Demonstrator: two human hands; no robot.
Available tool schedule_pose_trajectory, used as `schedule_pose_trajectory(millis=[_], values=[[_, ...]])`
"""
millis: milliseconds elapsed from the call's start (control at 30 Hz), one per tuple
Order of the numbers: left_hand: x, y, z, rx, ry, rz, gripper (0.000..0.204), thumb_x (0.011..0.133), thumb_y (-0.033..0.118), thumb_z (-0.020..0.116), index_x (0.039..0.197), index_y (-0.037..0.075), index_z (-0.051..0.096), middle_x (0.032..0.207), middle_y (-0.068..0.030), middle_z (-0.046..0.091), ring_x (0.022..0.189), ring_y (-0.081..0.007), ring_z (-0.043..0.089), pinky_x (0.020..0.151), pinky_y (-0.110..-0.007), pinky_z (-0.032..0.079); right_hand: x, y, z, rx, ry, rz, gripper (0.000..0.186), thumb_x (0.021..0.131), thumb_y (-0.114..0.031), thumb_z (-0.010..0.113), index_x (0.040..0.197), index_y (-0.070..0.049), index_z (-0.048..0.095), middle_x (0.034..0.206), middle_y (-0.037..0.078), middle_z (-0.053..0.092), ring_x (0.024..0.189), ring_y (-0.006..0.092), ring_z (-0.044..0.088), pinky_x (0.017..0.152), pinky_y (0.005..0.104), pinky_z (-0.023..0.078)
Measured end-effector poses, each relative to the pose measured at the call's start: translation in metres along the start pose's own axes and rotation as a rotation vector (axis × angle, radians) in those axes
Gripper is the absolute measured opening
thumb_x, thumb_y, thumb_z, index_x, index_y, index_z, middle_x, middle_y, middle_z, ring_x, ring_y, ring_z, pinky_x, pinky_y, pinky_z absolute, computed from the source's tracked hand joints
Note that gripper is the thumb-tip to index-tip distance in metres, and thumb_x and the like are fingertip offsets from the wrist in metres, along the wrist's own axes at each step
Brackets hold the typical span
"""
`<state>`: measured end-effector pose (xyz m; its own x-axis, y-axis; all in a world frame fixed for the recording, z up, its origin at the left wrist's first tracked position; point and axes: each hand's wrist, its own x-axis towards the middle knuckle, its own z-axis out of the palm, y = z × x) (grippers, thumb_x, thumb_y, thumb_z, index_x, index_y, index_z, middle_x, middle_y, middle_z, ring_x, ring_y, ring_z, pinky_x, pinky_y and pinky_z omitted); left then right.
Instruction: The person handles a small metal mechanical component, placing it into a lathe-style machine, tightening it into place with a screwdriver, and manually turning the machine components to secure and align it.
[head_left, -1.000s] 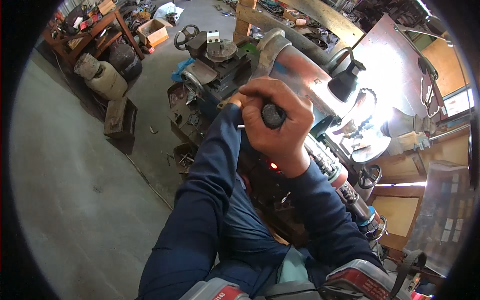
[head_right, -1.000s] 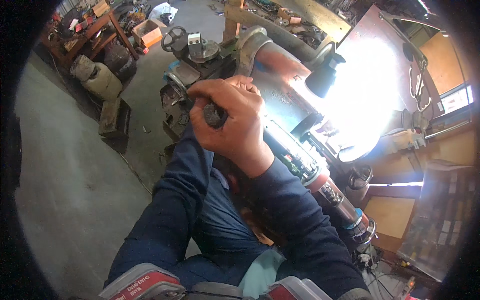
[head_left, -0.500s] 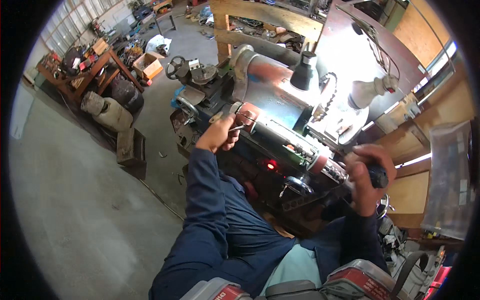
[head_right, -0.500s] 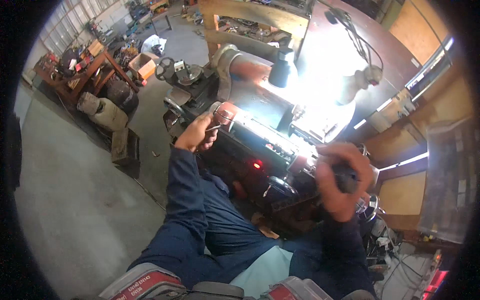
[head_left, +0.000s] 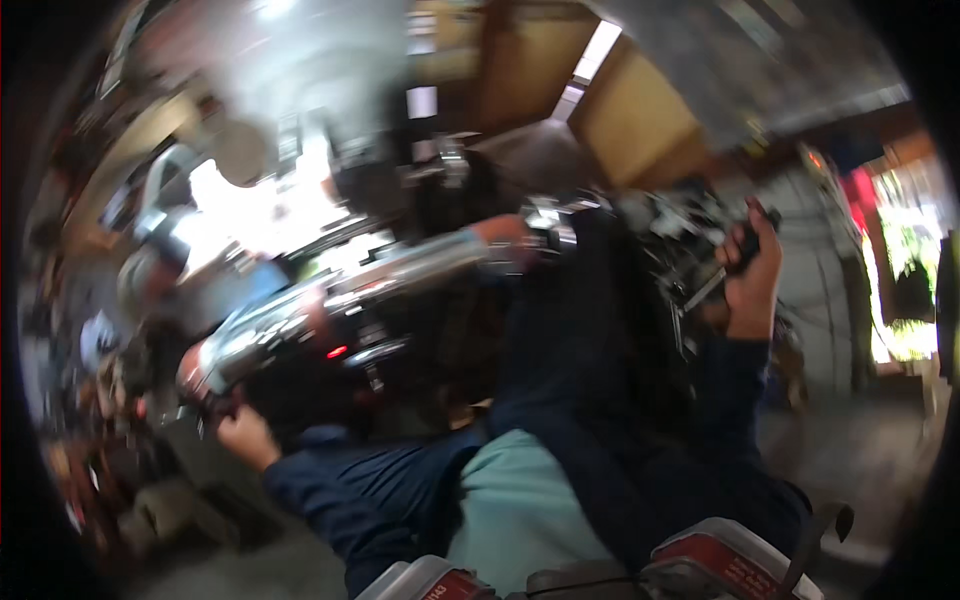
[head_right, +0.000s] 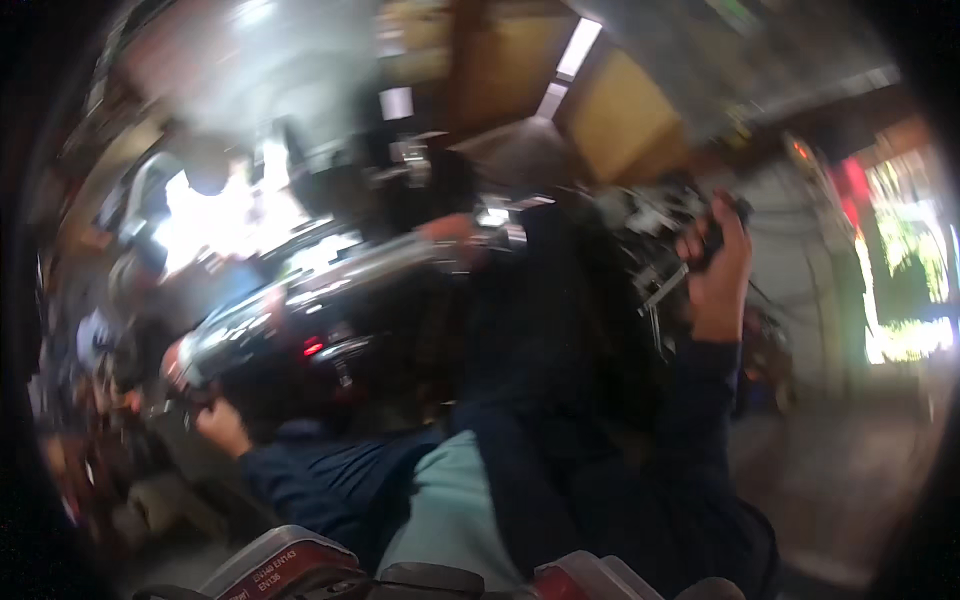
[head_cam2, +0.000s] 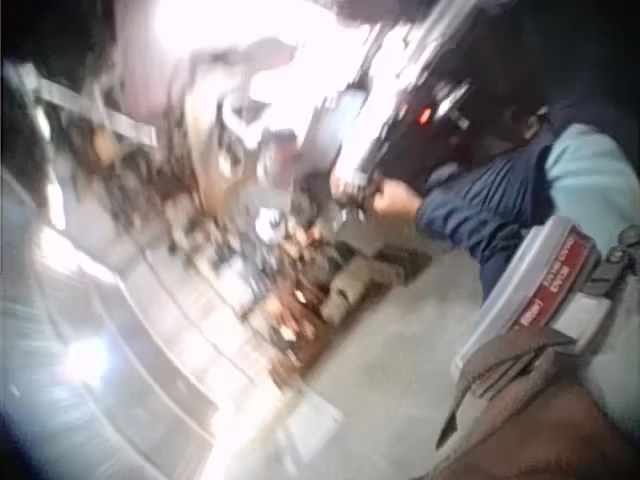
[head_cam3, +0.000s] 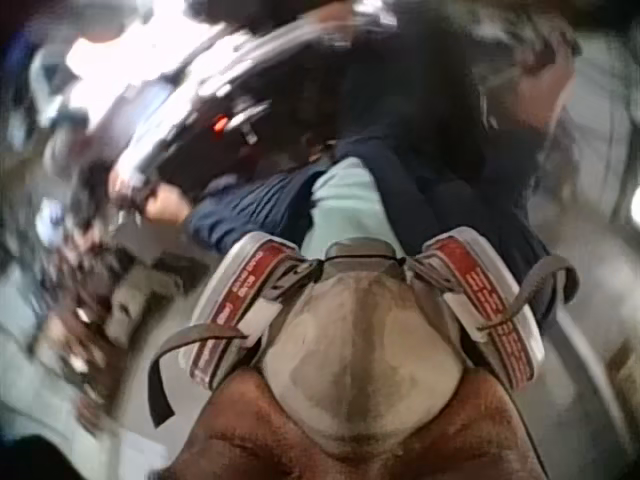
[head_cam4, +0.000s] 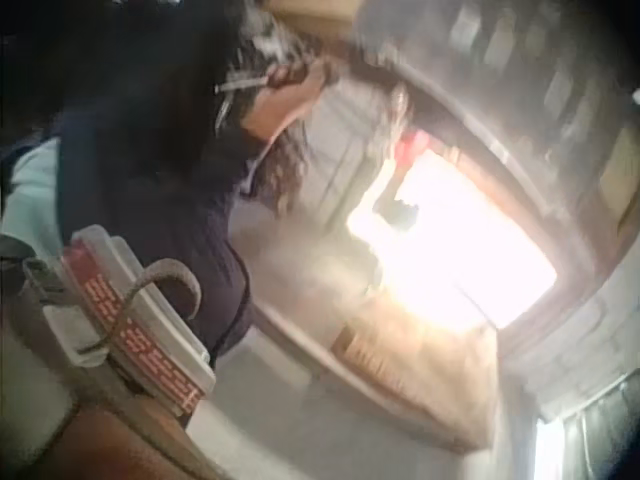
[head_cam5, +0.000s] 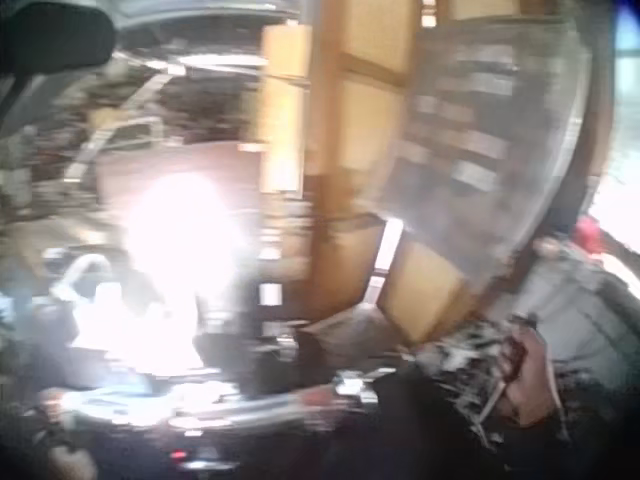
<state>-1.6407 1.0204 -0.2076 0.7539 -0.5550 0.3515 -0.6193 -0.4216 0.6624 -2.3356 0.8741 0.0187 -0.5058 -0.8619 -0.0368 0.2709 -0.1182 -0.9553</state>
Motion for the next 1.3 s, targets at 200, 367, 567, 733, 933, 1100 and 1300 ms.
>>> schedule_pose_trajectory(millis=[200,367,567,733,933,1100,1300], values=[[0.023,-0.009,-0.002,0.22,0.175,0.031,0.067,0.073,0.018,0.093,0.127,-0.007,0.063,0.116,-0.0192,0.073,0.105,-0.0322,0.071,0.095,-0.042,0.054,0.037,-0.023,-0.164,0.121,0.449,-0.064,0.021,0.097,-0.021,0.064,0.111,-0.007,0.056,0.093,0.009,0.06,0.061,0.02,0.055,0.058,0.0383,0.047],[0.062,-0.065,0.003,0.222,0.198,-0.036,0.06,0.069,0.016,0.089,0.118,-0.008,0.065,0.112,-0.0187,0.074,0.104,-0.0339,0.071,0.092,-0.044,0.054,0.024,0.038,-0.235,-0.469,0.418,0.176,0.03,0.094,-0.02,0.067,0.117,-0.003,0.058,0.099,0.011,0.064,0.067,0.0227,0.06,0.058,0.0414,0.051],[0.061,-0.063,-0.01,-0.09,0.24,-0.194,0.048,0.073,0.012,0.08,0.115,-0.008,0.067,0.111,-0.0204,0.074,0.099,-0.0338,0.071,0.09,-0.042,0.055,0.006,0.181,-0.29,-1.474,0.108,0.152,0.055,0.085,-0.007,0.073,0.135,0.002,0.051,0.125,0.031,0.063,0.119,0.0512,0.058,0.102,0.0502,0.048],[0.054,-0.046,0.009,0.179,0.207,-0.079,0.045,0.079,0.008,0.075,0.119,-0.01,0.065,0.113,-0.019,0.074,0.1,-0.0316,0.07,0.091,-0.041,0.054,-0.017,0.232,-0.316,-1.561,0.325,0.022,0.054,0.086,-0.007,0.074,0.136,-0.002,0.053,0.133,0.026,0.056,0.123,0.0479,0.054,0.103,0.0528,0.046],[0.064,-0.139,-0.052,-0.561,-0.036,-0.055,0.043,0.089,0.012,0.065,0.125,-0.01,0.063,0.122,-0.0203,0.067,0.111,-0.0299,0.064,0.1,-0.041,0.049,0.001,0.219,-0.216,-1.854,0.349,-0.171,0.039,0.092,-0.012,0.07,0.129,-0.001,0.062,0.133,0.023,0.056,0.126,0.0426,0.051,0.106,0.0544,0.04],[0.076,-0.027,-0.039,-0.771,0.424,-0.408,0.031,0.098,0.021,0.057,0.101,-0.005,0.072,0.102,-0.0142,0.071,0.089,-0.0239,0.067,0.084,-0.036,0.053,-0.021,0.144,-0.043,-1.363,0.019,-0.978,0.033,0.094,-0.016,0.072,0.124,-0.004,0.067,0.128,0.017,0.061,0.119,0.0377,0.054,0.106,0.0498,0.039],[0.149,-0.048,-0.067,-1.196,0.418,-0.492,0.016,0.099,0.02,0.062,0.095,0.005,0.063,0.083,-0.004,0.06,0.08,-0.0187,0.061,0.072,-0.032,0.05,-0.149,0.161,0.195,-0.617,-0.971,-1.063,0.037,0.089,-0.019,0.079,0.123,-0.007,0.068,0.124,0.013,0.062,0.115,0.0328,0.06,0.1,0.0463,0.047]])
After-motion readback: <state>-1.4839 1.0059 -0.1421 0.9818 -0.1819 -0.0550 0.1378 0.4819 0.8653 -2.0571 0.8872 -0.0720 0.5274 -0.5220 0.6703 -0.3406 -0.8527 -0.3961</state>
